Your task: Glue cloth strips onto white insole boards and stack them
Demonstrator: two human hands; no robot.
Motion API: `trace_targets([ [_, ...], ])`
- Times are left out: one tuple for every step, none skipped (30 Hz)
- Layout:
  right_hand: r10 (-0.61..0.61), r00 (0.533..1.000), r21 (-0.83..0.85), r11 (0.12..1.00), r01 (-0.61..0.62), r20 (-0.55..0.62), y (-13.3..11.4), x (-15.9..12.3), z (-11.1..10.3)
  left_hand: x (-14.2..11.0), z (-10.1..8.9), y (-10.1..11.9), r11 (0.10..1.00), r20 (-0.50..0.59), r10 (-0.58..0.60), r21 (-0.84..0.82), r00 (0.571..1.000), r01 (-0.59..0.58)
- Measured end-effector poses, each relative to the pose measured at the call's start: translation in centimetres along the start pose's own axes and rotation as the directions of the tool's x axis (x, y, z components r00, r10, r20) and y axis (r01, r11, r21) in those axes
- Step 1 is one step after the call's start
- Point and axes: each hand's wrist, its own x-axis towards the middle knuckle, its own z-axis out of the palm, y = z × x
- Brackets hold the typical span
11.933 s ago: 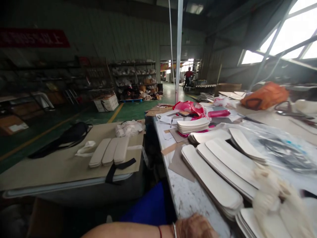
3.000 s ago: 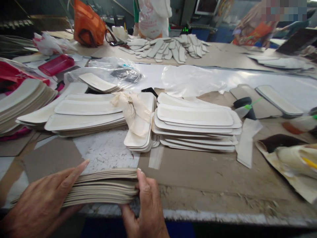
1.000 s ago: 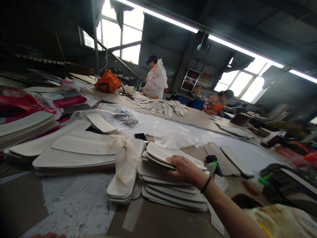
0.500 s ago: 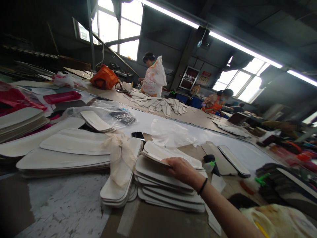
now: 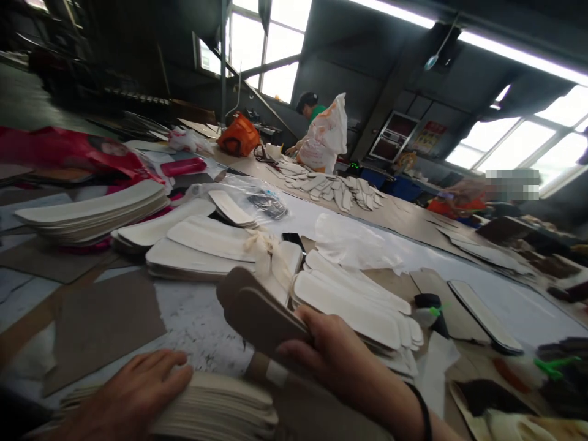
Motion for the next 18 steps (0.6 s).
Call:
trace_targets([
  [0.029, 0.996, 0.234, 0.971, -0.049, 0.090, -0.8, 0.5, 0.8, -0.1, -0.5, 0.3, 1.000, -0.002, -0.022, 0.001, 1.000, 0.022],
  [0.038, 0.983, 0.432, 0.895, -0.113, 0.178, -1.3, 1.0, 1.5, -0.1, -0.9, 0.6, 0.999, -0.007, -0.037, 0.008, 0.999, 0.037],
  [0.040, 0.967, 0.577, 0.796, -0.182, 0.250, -1.7, 1.7, 2.4, -0.2, -1.1, 0.8, 0.999, -0.015, -0.049, 0.015, 0.999, 0.049],
  [0.048, 0.952, 0.671, 0.699, -0.248, 0.302, -1.9, 2.4, 3.3, -0.2, -1.3, 0.9, 0.998, -0.018, -0.057, 0.020, 0.998, 0.057],
  [0.072, 0.936, 0.725, 0.613, -0.314, 0.344, -1.9, 3.2, 4.2, -0.2, -1.4, 1.1, 0.998, -0.015, -0.056, 0.019, 0.998, 0.057],
  [0.106, 0.917, 0.753, 0.539, -0.378, 0.385, -1.7, 4.0, 5.2, -0.2, -1.5, 1.1, 0.999, -0.013, -0.051, 0.016, 0.999, 0.051],
  [0.139, 0.888, 0.759, 0.471, -0.449, 0.439, -1.4, 4.9, 6.3, -0.2, -1.5, 1.1, 0.999, -0.013, -0.044, 0.013, 0.999, 0.044],
  [0.164, 0.841, 0.738, 0.413, -0.533, 0.516, -1.0, 5.7, 7.3, -0.3, -1.5, 1.1, 0.999, -0.017, -0.035, 0.011, 0.999, 0.035],
  [0.169, 0.784, 0.698, 0.371, -0.612, 0.597, -0.5, 6.6, 8.2, -0.3, -1.5, 1.1, 1.000, -0.024, -0.025, 0.011, 0.999, 0.025],
  [0.159, 0.724, 0.647, 0.351, -0.677, 0.671, 0.0, 7.3, 9.0, -0.3, -1.5, 1.0, 1.000, -0.035, -0.017, 0.010, 0.999, 0.017],
  [0.134, 0.669, 0.594, 0.357, -0.721, 0.731, 0.5, 8.0, 9.6, -0.4, -1.5, 0.9, 1.000, -0.048, -0.010, 0.006, 0.999, 0.010],
  [0.097, 0.632, 0.554, 0.391, -0.735, 0.769, 0.9, 8.6, 10.1, -0.5, -1.4, 0.9, 1.000, -0.067, -0.006, 0.004, 0.998, 0.006],
  [0.059, 0.610, 0.528, 0.441, -0.726, 0.790, 1.2, 9.1, 10.4, -0.6, -1.2, 0.8, 1.000, -0.096, -0.001, 0.009, 0.995, 0.002],
  [0.022, 0.602, 0.515, 0.494, -0.700, 0.798, 1.4, 9.5, 10.5, -0.8, -0.9, 0.7, 1.000, -0.142, 0.008, 0.027, 0.990, -0.004],
  [-0.011, 0.599, 0.509, 0.538, -0.671, 0.801, 1.6, 9.7, 10.5, -1.0, -0.5, 0.6, 0.998, -0.205, 0.022, 0.062, 0.979, -0.010],
  [-0.033, 0.600, 0.511, 0.563, -0.649, 0.799, 1.7, 9.9, 10.5, -1.1, 0.0, 0.5, 0.994, -0.285, 0.048, 0.109, 0.957, -0.017],
  [-0.044, 0.594, 0.503, 0.586, -0.636, 0.803, 1.7, 10.1, 10.4, -1.3, 0.5, 0.4, 0.986, -0.374, 0.081, 0.164, 0.924, -0.020],
  [-0.047, 0.578, 0.482, 0.608, -0.631, 0.815, 1.6, 10.2, 10.4, -1.5, 1.0, 0.3, 0.976, -0.462, 0.115, 0.216, 0.879, -0.014],
])
